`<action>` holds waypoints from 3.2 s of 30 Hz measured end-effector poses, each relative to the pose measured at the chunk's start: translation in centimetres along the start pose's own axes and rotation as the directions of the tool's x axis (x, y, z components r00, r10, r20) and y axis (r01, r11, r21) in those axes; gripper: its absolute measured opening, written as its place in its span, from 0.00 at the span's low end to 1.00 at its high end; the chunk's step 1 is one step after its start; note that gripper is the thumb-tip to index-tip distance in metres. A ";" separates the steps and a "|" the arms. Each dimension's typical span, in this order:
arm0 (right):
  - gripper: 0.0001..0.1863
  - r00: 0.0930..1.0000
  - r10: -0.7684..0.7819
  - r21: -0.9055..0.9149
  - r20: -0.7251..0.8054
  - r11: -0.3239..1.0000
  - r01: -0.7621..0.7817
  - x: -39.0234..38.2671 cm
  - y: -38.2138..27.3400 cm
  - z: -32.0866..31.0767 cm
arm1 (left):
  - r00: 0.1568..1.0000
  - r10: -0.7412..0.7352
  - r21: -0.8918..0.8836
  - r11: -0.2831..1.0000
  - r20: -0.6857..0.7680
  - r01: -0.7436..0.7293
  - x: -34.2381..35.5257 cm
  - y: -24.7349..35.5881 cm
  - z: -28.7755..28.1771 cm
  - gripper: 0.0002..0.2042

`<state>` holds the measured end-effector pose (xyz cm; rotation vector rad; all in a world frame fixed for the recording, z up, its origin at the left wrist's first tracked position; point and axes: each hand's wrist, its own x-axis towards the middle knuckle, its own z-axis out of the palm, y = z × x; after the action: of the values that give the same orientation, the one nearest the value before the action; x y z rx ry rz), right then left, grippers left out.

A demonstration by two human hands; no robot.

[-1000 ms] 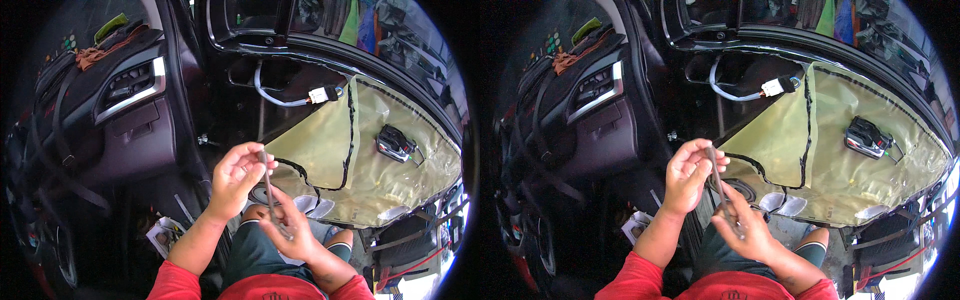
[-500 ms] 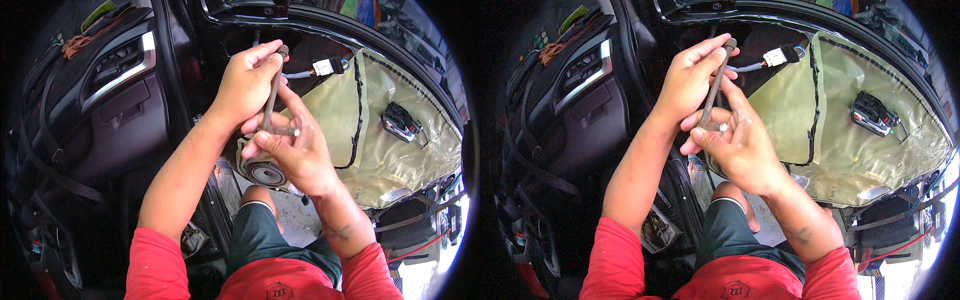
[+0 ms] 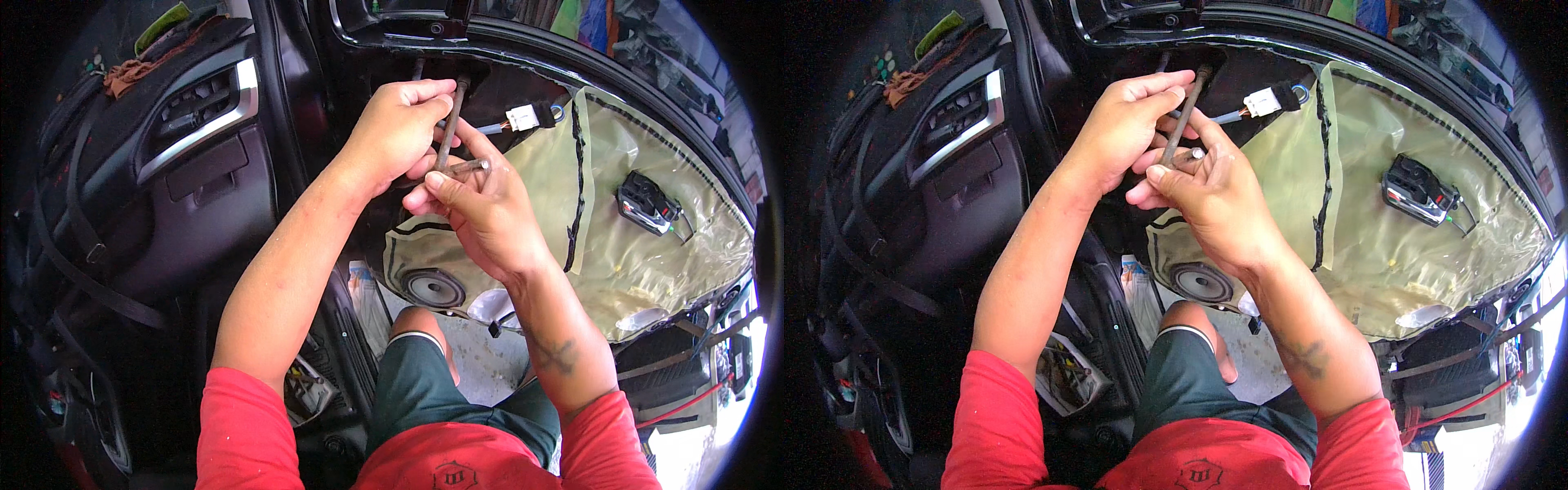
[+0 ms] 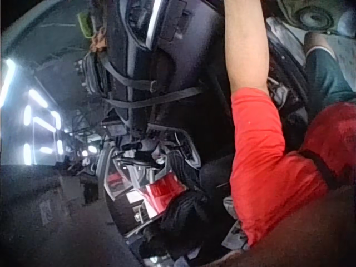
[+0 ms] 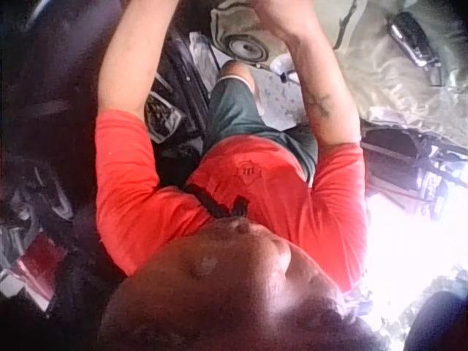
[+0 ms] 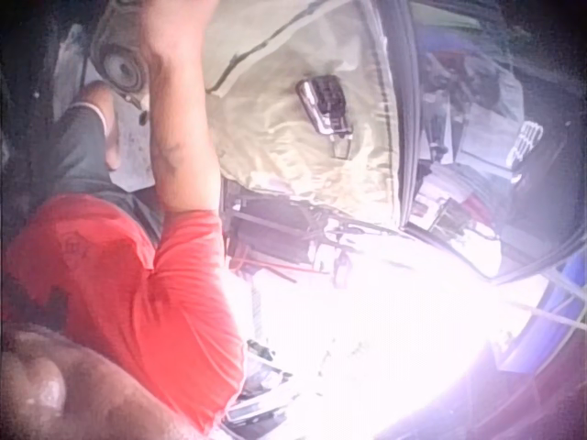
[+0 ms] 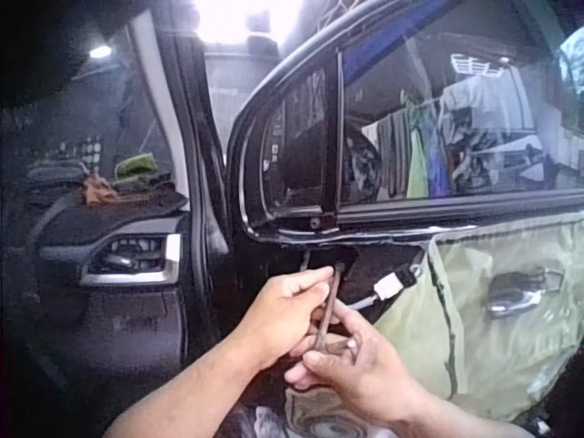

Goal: The person works on the internal components of a car door by picking tools from a tray and then manipulating a metal rod and wiring inside the door panel.

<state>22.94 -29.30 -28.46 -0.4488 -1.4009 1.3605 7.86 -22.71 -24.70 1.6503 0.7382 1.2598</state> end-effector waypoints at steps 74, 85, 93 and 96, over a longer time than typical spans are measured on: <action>0.14 0.767 -0.629 -0.918 -0.125 0.367 0.151 -2.3 -4.2 0.9 | 0.653 0.740 0.968 0.010 0.160 -0.249 -5.4 0.1 2.6 0.23; 0.08 0.872 -0.461 -0.895 -0.162 0.442 0.067 -1.1 -2.6 -1.0 | 0.678 0.282 -0.082 0.888 -0.679 -0.452 -6.8 -2.4 4.5 0.20; 0.13 0.887 -0.461 -0.972 -0.009 0.214 0.101 -1.7 -6.8 -1.8 | 0.646 0.699 0.711 0.620 -0.307 -0.332 -5.0 -1.6 5.2 0.13; 0.12 0.787 -0.616 -0.986 0.017 0.120 0.115 -1.4 -10.4 -2.4 | 0.711 0.659 0.829 0.522 -0.244 -0.199 -6.4 -0.7 5.6 0.19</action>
<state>29.57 -32.15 -20.50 -1.0312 -1.6946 -0.2964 11.25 -29.63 -28.34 2.2988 1.3969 2.0437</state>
